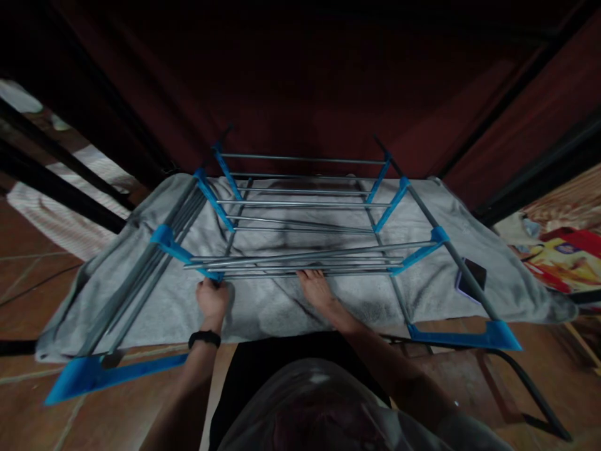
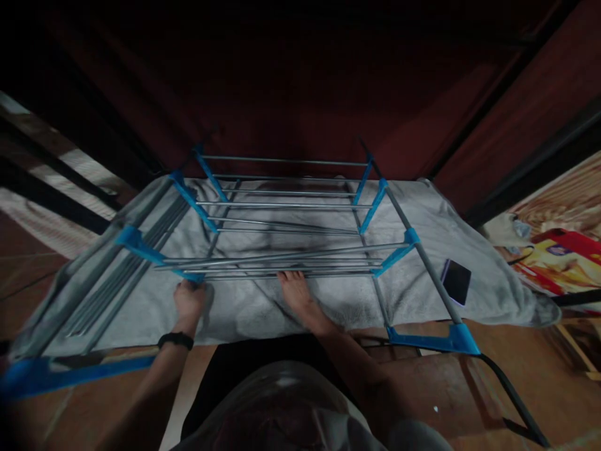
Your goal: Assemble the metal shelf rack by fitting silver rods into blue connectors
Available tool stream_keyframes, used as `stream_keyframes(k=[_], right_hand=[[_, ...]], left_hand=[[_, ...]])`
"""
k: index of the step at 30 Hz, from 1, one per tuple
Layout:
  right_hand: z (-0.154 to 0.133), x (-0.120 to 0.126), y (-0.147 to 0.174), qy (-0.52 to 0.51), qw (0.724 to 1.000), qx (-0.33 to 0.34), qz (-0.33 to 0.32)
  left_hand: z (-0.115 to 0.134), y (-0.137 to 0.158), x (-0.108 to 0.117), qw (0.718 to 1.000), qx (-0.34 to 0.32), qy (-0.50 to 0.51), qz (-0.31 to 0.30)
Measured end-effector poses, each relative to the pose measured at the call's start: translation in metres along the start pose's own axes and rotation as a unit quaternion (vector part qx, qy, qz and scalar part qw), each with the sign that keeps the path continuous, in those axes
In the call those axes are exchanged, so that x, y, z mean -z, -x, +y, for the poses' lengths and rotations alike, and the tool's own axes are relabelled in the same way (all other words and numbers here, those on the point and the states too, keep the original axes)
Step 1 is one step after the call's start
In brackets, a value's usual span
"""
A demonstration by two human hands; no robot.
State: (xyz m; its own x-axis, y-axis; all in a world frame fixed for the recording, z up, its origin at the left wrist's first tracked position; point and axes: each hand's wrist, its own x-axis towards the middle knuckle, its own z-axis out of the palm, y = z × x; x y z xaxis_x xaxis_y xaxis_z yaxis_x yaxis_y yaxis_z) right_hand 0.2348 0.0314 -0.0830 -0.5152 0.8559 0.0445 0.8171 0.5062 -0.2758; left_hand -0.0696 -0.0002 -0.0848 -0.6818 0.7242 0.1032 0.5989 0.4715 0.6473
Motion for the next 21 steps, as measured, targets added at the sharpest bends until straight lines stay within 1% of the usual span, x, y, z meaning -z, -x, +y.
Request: stream_keyframes(k=[3, 6, 9, 14, 21], right_hand=[[0.002, -0.004, -0.007, 0.005, 1.000, -0.014, -0.008], [0.006, -0.006, -0.008, -0.001, 1.000, 0.000, -0.003], [0.009, -0.005, -0.007, -0.002, 1.000, 0.020, -0.005], [0.010, -0.002, -0.004, -0.005, 1.000, 0.026, -0.011], [0.016, -0.002, -0.001, -0.023, 0.999, 0.037, -0.002]], left_hand=[[0.005, 0.005, 0.002, 0.999, 0.020, -0.027, 0.008], [0.005, 0.006, 0.000, 0.998, 0.033, -0.045, 0.012], [0.002, 0.007, -0.002, 0.999, 0.040, -0.024, 0.014], [-0.001, 0.004, -0.004, 0.999, 0.041, 0.017, 0.006], [-0.004, 0.003, -0.006, 0.998, 0.060, 0.032, 0.005]])
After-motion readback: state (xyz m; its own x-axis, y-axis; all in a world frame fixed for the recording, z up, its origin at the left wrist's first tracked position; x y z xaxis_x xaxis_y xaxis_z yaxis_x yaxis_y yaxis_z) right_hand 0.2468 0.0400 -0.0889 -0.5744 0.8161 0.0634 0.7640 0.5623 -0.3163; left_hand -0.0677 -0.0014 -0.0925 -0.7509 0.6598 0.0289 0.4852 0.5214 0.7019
